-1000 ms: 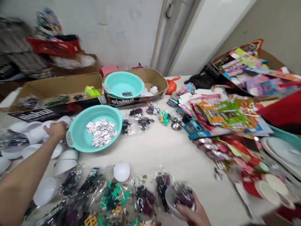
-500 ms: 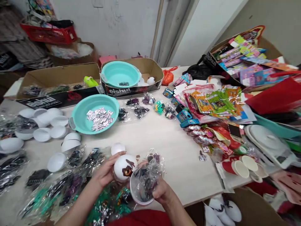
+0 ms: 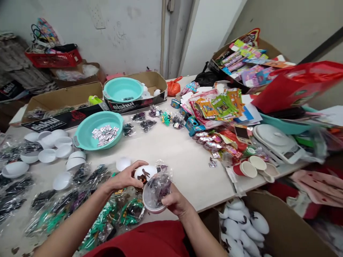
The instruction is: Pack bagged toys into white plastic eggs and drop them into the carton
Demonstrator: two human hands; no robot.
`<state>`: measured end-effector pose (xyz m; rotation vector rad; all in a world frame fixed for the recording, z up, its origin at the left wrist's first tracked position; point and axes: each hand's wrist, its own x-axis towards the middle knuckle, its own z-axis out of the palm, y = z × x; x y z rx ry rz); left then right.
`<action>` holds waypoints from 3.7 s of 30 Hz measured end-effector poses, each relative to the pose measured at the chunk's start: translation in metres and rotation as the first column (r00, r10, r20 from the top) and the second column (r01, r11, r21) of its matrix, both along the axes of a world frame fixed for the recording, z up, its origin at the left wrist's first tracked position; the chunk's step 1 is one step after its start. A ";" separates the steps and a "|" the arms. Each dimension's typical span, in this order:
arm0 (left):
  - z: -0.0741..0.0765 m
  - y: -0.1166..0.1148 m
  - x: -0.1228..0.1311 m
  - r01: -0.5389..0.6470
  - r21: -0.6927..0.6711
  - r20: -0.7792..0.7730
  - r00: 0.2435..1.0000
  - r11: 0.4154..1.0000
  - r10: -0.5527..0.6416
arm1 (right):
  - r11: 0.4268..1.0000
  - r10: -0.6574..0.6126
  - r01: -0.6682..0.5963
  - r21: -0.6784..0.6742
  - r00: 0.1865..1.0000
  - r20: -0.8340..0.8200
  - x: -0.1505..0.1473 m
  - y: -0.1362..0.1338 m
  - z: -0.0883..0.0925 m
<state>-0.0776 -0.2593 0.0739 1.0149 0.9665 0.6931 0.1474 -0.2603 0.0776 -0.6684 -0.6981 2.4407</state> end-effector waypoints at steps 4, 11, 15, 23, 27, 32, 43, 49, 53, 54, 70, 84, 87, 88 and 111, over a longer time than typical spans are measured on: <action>-0.009 -0.003 0.023 -0.013 -0.066 0.006 1.000 0.998 0.013 | 0.999 -0.010 0.009 0.044 1.000 0.020 0.015 -0.009 0.010; 0.037 -0.007 0.012 -0.200 0.000 -0.252 0.948 0.980 0.194 | 0.964 -0.176 0.043 0.262 0.841 0.511 0.048 -0.010 0.013; 0.071 -0.006 0.048 0.178 0.223 -0.443 0.894 0.958 -0.064 | 0.930 -0.111 -0.145 0.336 0.763 0.637 0.053 -0.012 0.005; 0.045 -0.011 0.085 0.220 0.055 -0.335 0.923 0.974 -0.190 | 0.955 -0.054 -0.104 0.279 0.861 0.506 0.079 -0.012 0.013; 0.041 -0.024 0.099 -0.029 -0.091 -0.205 0.979 0.995 0.010 | 0.963 -0.178 0.063 0.264 0.881 0.438 0.088 -0.023 0.015; 0.054 -0.039 0.117 -0.004 -0.149 -0.202 0.979 0.989 -0.027 | 0.944 -0.278 0.162 0.288 0.861 0.426 0.092 -0.036 0.012; 0.075 -0.036 0.133 0.227 0.178 -0.493 0.863 0.957 -0.113 | 0.945 -0.257 0.125 0.304 0.856 0.449 0.119 -0.044 0.027; 0.076 -0.044 0.135 0.159 -0.001 -0.252 0.955 0.987 -0.154 | 0.941 -0.213 0.041 0.336 0.843 0.493 0.119 -0.050 0.037; 0.070 -0.047 0.132 0.135 -0.060 -0.155 0.977 0.989 -0.143 | 0.945 -0.194 0.018 0.326 0.832 0.519 0.117 -0.052 0.043; 0.070 -0.047 0.130 0.151 -0.057 -0.153 0.976 0.987 -0.158 | 0.945 -0.196 0.020 0.325 0.832 0.519 0.117 -0.052 0.043; 0.053 -0.062 0.139 0.006 -0.407 0.094 0.995 0.913 0.035 | 0.971 -0.209 0.131 0.199 0.869 0.448 0.110 -0.060 0.041; 0.077 -0.051 0.143 0.078 -0.508 0.116 0.993 0.858 -0.021 | 0.959 -0.231 0.105 0.265 0.831 0.506 0.118 -0.064 0.053; 0.076 -0.045 0.140 0.093 -0.505 0.121 0.992 0.858 -0.036 | 0.957 -0.242 0.121 0.262 0.830 0.502 0.116 -0.063 0.051; 0.076 -0.044 0.140 0.093 -0.503 0.115 0.993 0.859 -0.040 | 0.955 -0.252 0.131 0.265 0.828 0.501 0.115 -0.063 0.050; 0.078 -0.037 0.155 -0.120 -0.437 -0.021 0.992 0.892 0.123 | 0.945 -0.326 0.307 0.117 0.836 0.441 0.104 -0.054 0.047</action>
